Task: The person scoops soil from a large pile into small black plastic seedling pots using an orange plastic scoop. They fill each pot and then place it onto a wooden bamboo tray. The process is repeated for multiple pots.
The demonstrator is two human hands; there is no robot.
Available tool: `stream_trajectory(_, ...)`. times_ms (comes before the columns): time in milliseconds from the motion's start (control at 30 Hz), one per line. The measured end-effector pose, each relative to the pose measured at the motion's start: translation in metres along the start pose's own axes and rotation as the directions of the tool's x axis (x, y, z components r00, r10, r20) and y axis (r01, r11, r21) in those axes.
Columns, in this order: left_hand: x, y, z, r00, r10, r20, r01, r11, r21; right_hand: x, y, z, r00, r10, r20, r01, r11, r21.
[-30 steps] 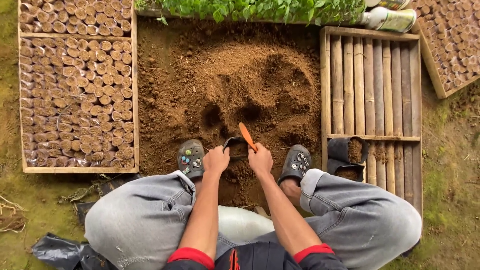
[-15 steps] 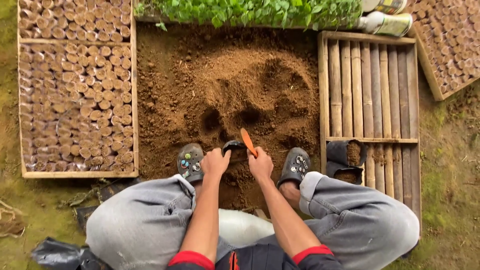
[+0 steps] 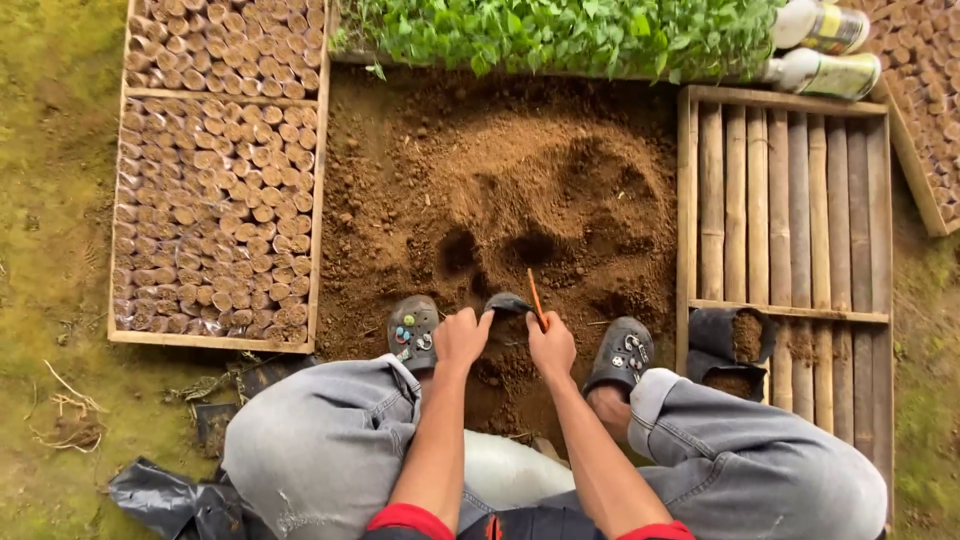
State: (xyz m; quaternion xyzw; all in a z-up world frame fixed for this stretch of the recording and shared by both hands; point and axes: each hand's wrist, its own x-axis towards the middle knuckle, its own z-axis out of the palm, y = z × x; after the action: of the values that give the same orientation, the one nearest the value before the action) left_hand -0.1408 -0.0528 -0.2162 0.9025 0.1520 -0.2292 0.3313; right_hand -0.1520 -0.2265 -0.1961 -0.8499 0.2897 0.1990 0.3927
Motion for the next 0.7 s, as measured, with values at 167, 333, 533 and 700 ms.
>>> stream_trajectory(167, 0.01, -0.016, 0.025, 1.0, -0.007, 0.027, 0.005, 0.996, 0.088, 0.008, 0.002, -0.002, 0.995, -0.093, 0.046, 0.093, 0.996, -0.004)
stream_trajectory(333, 0.021, -0.029, 0.033, 0.999, 0.033, -0.012, -0.034, 0.999, -0.041, 0.032, 0.017, 0.006, 0.968, -0.217, 0.126, 0.205, 0.974, 0.099)
stream_trajectory(533, -0.007, 0.009, -0.021, 0.994, 0.07, -0.087, -0.071, 0.997, -0.015, 0.036, 0.011, -0.009, 0.957, -0.191, 0.217, 0.145, 0.967, 0.21)
stream_trajectory(700, 0.003, -0.002, 0.004, 0.998, 0.05, -0.042, -0.049, 0.998, 0.04, 0.033, 0.006, -0.018, 0.977, -0.073, 0.198, 0.074, 0.997, 0.001)
